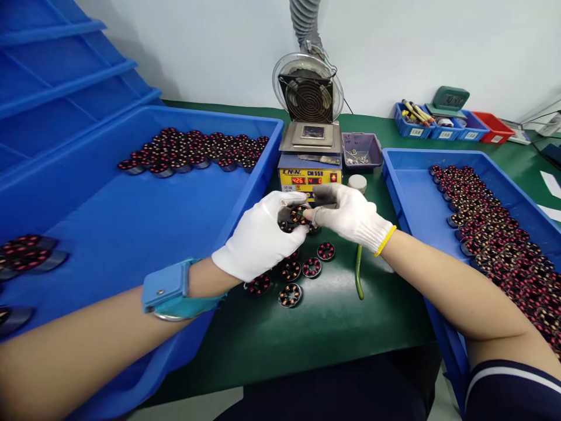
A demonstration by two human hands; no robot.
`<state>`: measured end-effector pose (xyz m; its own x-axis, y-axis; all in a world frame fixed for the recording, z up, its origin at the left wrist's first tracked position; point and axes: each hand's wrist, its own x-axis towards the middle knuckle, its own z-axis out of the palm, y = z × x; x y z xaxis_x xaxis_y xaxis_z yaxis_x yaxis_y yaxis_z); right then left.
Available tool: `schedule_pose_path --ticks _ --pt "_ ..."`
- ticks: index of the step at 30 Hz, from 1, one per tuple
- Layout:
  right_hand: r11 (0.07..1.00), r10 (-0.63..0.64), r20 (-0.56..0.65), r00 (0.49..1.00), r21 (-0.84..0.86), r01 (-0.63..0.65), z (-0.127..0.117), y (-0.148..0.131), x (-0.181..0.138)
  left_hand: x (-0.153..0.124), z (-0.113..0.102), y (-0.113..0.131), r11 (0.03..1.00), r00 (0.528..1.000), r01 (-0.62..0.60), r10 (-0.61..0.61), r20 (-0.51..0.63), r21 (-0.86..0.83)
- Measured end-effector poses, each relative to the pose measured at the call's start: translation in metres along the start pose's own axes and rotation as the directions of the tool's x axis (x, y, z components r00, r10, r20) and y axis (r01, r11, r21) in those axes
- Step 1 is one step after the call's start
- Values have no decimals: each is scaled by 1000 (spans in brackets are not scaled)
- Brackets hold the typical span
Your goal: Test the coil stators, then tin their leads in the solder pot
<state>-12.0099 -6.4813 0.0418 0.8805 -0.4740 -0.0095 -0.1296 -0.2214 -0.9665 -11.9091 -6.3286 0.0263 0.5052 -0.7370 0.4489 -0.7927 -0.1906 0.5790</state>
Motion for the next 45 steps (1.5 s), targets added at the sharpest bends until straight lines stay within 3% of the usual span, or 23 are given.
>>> schedule_pose_path --ticks 3,7,11,16,18,20,22,23,25,27,30,34,36,38,41,43,45 --pt "994 -17 132 991 107 2 7 0 -1 0 -1 3 994 995 -103 102 -18 -35" --pt "977 -29 87 996 215 9 13 -5 -7 1 -2 5 979 982 -183 179 -56 -89" --pt "977 29 16 999 210 -31 19 -7 -10 -1 3 -2 977 997 -79 75 -26 -196" --pt "987 -160 -77 984 5 160 20 0 -15 -1 3 0 970 994 105 -103 18 -219" --pt "979 -196 -101 975 -73 189 18 2 -17 3 -6 5 934 972 232 -212 102 -272" --pt "977 -203 -109 973 -97 192 15 1 -17 9 -19 6 850 908 385 -281 310 -359" --pt "978 -205 -125 971 -73 197 13 0 -16 15 -32 2 724 833 505 -267 485 -469" --pt "979 -200 -132 971 -52 195 12 -1 -14 18 -38 -1 651 825 531 -252 506 -542" --pt "983 -180 -131 975 -1 181 11 -2 -11 23 -43 -10 525 859 511 -284 426 -680" --pt "985 -157 -110 981 57 164 11 -1 -8 25 -41 -17 473 868 487 -355 347 -734" --pt "981 -139 -75 987 128 148 12 1 -5 24 -29 -18 534 847 529 -376 375 -660" --pt "973 -152 -33 988 173 155 15 3 -5 19 -20 -4 674 853 514 -335 400 -531" --pt "973 -158 -24 987 166 160 15 4 -4 17 -23 2 684 849 517 -336 407 -514" --pt "978 -151 -30 988 138 153 13 5 -2 17 -29 4 628 851 523 -338 403 -576" --pt "984 -148 -48 988 93 152 10 5 0 19 -33 -2 524 883 451 -379 276 -723" --pt "982 -160 -48 986 93 164 9 4 0 20 -30 -7 556 897 382 -417 150 -738" --pt "980 -171 -35 985 100 173 9 4 -1 19 -25 -8 634 917 349 -384 112 -690"
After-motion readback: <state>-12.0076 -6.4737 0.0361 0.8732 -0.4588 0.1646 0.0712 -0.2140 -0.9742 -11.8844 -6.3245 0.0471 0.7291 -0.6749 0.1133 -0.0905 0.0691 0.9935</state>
